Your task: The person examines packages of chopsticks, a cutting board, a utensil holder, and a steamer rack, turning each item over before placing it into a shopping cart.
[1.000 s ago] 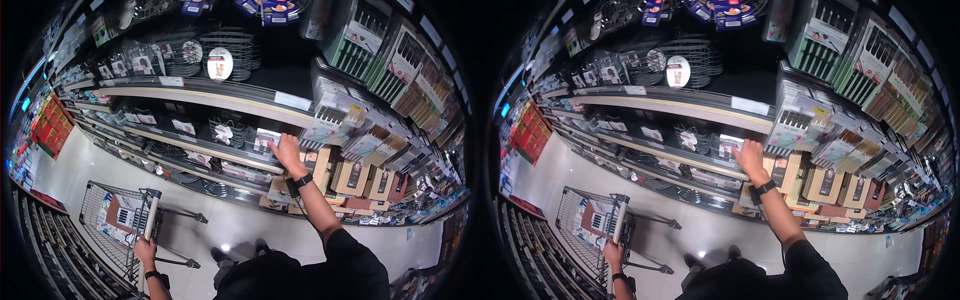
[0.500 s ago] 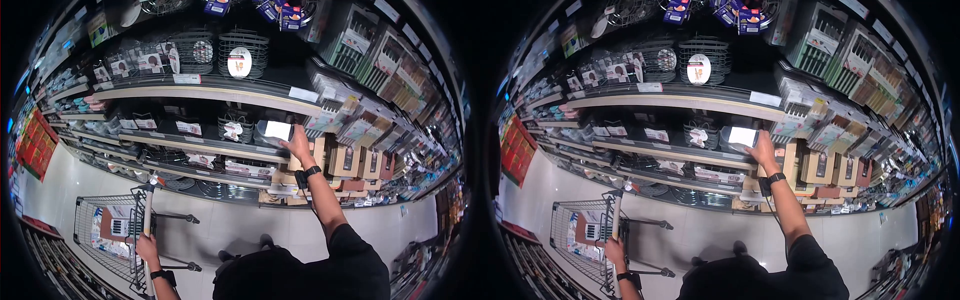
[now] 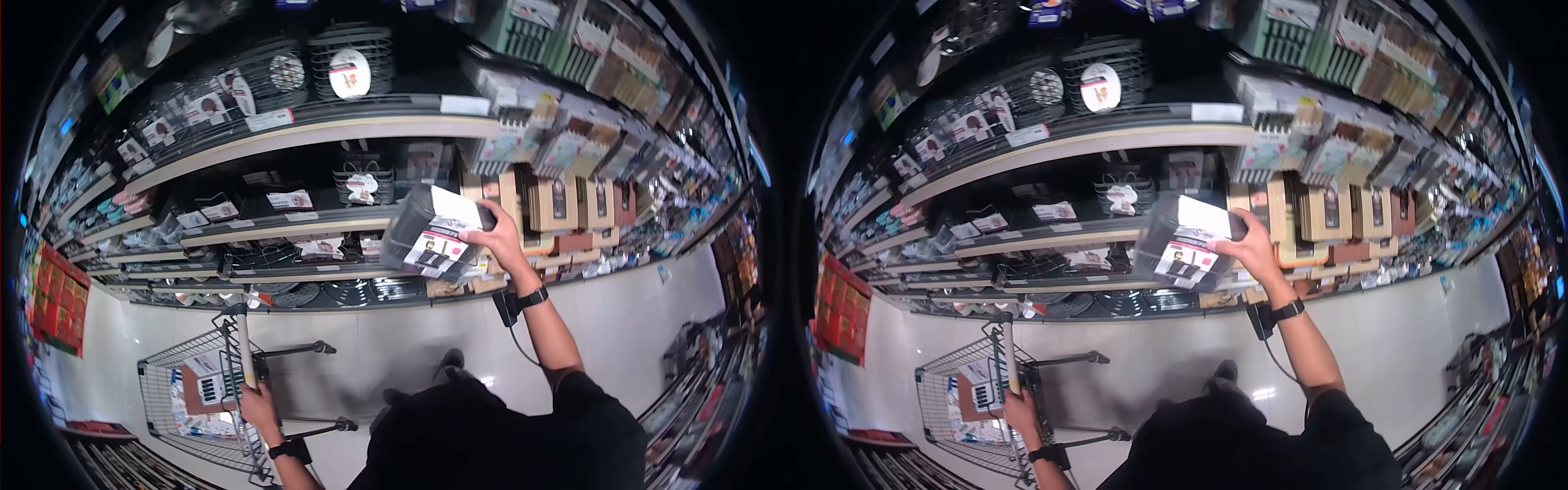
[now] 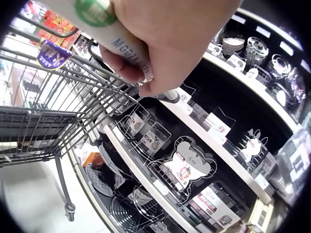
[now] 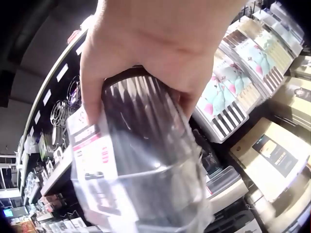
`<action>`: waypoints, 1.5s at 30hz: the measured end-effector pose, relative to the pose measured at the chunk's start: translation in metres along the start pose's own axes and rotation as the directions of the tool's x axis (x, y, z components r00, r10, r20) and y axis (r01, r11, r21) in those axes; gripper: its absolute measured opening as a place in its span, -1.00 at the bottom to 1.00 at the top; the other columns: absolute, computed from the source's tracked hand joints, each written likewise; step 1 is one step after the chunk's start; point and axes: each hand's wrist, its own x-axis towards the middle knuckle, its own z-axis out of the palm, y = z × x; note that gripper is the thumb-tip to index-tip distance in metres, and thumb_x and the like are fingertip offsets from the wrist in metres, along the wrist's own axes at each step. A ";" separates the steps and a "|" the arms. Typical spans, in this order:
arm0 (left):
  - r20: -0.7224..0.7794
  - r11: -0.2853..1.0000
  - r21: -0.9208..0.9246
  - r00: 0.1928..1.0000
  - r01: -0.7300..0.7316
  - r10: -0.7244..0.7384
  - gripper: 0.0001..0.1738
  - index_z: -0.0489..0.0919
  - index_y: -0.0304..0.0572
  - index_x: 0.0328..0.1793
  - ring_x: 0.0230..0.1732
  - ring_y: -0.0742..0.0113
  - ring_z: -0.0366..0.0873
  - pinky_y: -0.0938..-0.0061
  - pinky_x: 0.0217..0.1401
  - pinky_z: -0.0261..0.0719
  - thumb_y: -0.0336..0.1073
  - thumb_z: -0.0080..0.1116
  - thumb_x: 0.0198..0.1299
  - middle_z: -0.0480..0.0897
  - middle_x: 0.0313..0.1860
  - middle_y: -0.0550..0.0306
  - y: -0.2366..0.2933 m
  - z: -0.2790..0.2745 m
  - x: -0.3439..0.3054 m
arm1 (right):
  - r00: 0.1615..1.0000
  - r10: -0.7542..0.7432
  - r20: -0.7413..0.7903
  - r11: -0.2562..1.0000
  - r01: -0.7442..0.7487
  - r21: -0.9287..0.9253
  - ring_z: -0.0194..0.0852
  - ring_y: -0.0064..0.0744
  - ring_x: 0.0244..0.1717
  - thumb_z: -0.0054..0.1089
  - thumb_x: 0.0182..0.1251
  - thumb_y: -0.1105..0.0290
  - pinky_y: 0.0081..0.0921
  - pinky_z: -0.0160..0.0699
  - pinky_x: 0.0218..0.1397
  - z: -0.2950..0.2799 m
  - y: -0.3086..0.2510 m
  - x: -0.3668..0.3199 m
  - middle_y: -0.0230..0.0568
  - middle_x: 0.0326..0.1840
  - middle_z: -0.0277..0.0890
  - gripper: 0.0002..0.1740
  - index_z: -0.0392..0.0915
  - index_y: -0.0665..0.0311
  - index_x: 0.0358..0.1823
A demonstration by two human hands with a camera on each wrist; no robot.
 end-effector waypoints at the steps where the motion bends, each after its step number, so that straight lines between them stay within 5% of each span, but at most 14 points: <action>1: -0.002 1.000 -0.023 1.000 -0.004 0.004 -0.66 0.47 -0.16 -0.10 -0.30 -0.18 0.69 -0.01 -0.24 0.59 -0.11 0.28 0.19 0.71 -0.41 -0.08 -0.001 -0.001 -0.003 | 0.995 0.061 0.084 0.988 -0.072 0.135 0.54 -0.32 0.00 0.61 -0.17 0.23 -0.48 0.46 0.14 0.001 -0.013 -0.006 -0.07 -0.05 0.59 -0.21 0.48 0.54 0.09; 8: -0.225 0.797 -0.406 0.894 -0.447 0.387 -0.27 0.26 -0.41 0.43 0.37 -0.14 0.36 0.09 0.36 0.33 -0.09 0.21 0.29 0.38 0.34 -0.30 0.047 -0.005 -0.050 | 0.930 0.001 0.367 0.973 -0.085 0.213 0.53 -0.43 0.02 0.45 0.01 0.16 -0.53 0.39 0.17 0.030 -0.062 -0.025 -0.14 -0.05 0.62 -0.38 0.58 0.50 0.02; 11: 0.165 0.104 -0.986 0.844 0.129 0.511 -0.21 0.16 -0.35 0.54 0.48 0.03 0.25 0.12 0.49 0.20 0.07 0.05 0.42 0.26 0.49 -0.20 0.117 -0.059 -0.076 | 0.883 -0.002 0.469 0.986 -0.077 0.148 0.55 -0.44 -0.03 0.46 0.06 0.06 -0.52 0.43 0.12 0.052 -0.079 -0.031 -0.14 -0.13 0.64 -0.38 0.61 0.48 -0.05; 13: 0.192 -0.241 -0.881 0.772 0.408 0.606 -0.11 0.11 -0.35 0.57 0.49 0.08 0.25 0.20 0.51 0.19 0.19 0.05 0.38 0.26 0.50 -0.13 0.145 -0.084 -0.086 | 0.832 0.054 0.552 0.997 -0.074 0.014 0.56 -0.38 -0.04 0.47 0.03 -0.05 -0.48 0.46 0.11 0.071 -0.085 -0.033 -0.11 -0.12 0.66 -0.34 0.64 0.43 -0.06; 15: 0.073 -0.269 -0.915 0.781 0.299 0.620 -0.11 0.11 -0.36 0.57 0.47 0.14 0.28 0.28 0.49 0.20 0.08 0.17 0.33 0.28 0.49 -0.08 0.164 -0.097 -0.093 | 0.801 0.018 0.598 0.999 -0.038 0.020 0.59 -0.16 0.03 0.44 -0.07 -0.29 -0.38 0.50 0.15 0.087 -0.091 -0.039 0.09 -0.05 0.65 -0.10 0.64 0.49 -0.02; 17: 0.162 0.007 -0.981 0.808 0.192 0.566 -0.19 0.22 -0.38 0.51 0.30 0.25 0.41 0.40 0.40 0.27 -0.24 0.27 0.19 0.47 0.30 -0.01 0.183 -0.118 -0.093 | 0.766 -0.021 0.643 0.999 -0.014 0.049 0.58 -0.17 0.06 0.41 0.01 -0.25 -0.38 0.50 0.16 0.094 -0.093 -0.042 0.09 -0.02 0.64 -0.15 0.63 0.47 0.00; 23: 0.192 -0.145 -0.951 0.891 0.272 0.412 -0.31 0.34 -0.40 0.40 0.14 0.28 0.51 0.46 0.29 0.36 -0.23 0.20 0.17 0.56 0.16 -0.02 0.195 -0.124 -0.101 | 0.700 0.061 0.711 0.780 -0.478 0.404 0.54 -0.54 -0.04 0.23 0.34 0.00 -0.48 0.47 0.06 0.079 -0.090 -0.022 -0.17 0.00 0.66 -0.46 0.55 0.32 0.11; 27: 0.114 -0.103 -0.982 0.931 0.159 0.348 -0.30 0.37 -0.43 0.36 0.11 0.30 0.53 0.47 0.28 0.37 -0.22 0.25 0.12 0.58 0.12 -0.02 0.211 -0.137 -0.104 | 0.887 -0.045 0.460 0.811 -0.236 0.535 0.56 -0.51 -0.08 0.02 0.46 0.13 -0.64 0.41 -0.19 0.061 -0.081 -0.003 -0.17 -0.07 0.63 -0.63 0.56 0.31 -0.01; 31: -0.049 0.043 -0.997 0.932 -0.069 0.359 -0.30 0.39 -0.45 0.34 0.09 0.31 0.53 0.47 0.26 0.37 -0.28 0.30 0.07 0.60 0.09 0.00 0.224 -0.143 -0.102 | 0.849 -0.029 0.528 0.770 -0.318 0.553 0.59 -0.41 -0.10 0.05 0.42 0.13 -0.53 0.50 -0.23 0.009 -0.091 -0.001 -0.09 -0.10 0.62 -0.62 0.56 0.35 -0.08; 33: -0.038 0.058 -0.996 0.939 -0.061 0.342 -0.30 0.40 -0.44 0.34 0.07 0.31 0.53 0.47 0.25 0.37 -0.29 0.32 0.06 0.60 0.08 0.02 0.231 -0.143 -0.100 | 0.488 -0.704 0.516 0.337 -0.410 0.847 0.54 -0.40 -0.40 0.16 0.33 0.19 -0.57 0.44 -0.36 -0.001 -0.083 0.002 -0.22 -0.33 0.54 -0.71 0.51 0.28 -0.17; 36: -0.043 0.035 -0.998 0.940 -0.058 0.338 -0.30 0.41 -0.44 0.33 0.07 0.31 0.52 0.46 0.26 0.36 -0.24 0.29 0.08 0.60 0.09 0.01 0.243 -0.138 -0.098 | -0.151 -0.972 0.178 0.231 -0.497 0.837 0.37 -0.37 -0.36 0.20 0.23 0.27 -0.45 0.36 -0.31 0.027 -0.072 0.017 -0.29 -0.34 0.42 -0.79 0.44 0.23 -0.26; 37: -0.037 0.005 -0.999 0.946 -0.041 0.323 -0.31 0.41 -0.44 0.33 0.08 0.31 0.52 0.46 0.26 0.35 -0.22 0.27 0.08 0.59 0.09 0.00 0.247 -0.138 -0.098 | -0.148 -0.973 0.177 0.227 -0.493 0.840 0.37 -0.37 -0.36 0.20 0.23 0.27 -0.45 0.36 -0.31 0.023 -0.070 0.018 -0.29 -0.34 0.42 -0.79 0.44 0.23 -0.26; 39: -0.047 0.030 -0.998 0.946 -0.060 0.321 -0.31 0.41 -0.44 0.32 0.08 0.31 0.52 0.46 0.27 0.35 -0.19 0.25 0.09 0.59 0.08 0.00 0.256 -0.139 -0.097 | 0.220 -0.547 0.807 0.760 -0.274 0.590 0.31 -0.36 -0.37 0.36 0.16 0.24 -0.49 0.27 -0.37 0.016 -0.066 0.016 -0.15 -0.29 0.45 -0.65 0.45 0.37 -0.31; 45: -0.054 0.078 -0.994 0.951 -0.082 0.304 -0.30 0.40 -0.43 0.32 0.03 0.24 0.56 0.43 0.17 0.45 -0.11 0.23 0.13 0.59 0.06 -0.06 0.268 -0.139 -0.088 | -0.024 -0.762 0.647 0.567 -0.505 0.650 0.28 -0.53 -0.26 0.12 0.01 0.67 -0.67 0.27 -0.31 -0.016 -0.058 0.019 -0.38 -0.22 0.34 -0.72 0.44 0.30 -0.20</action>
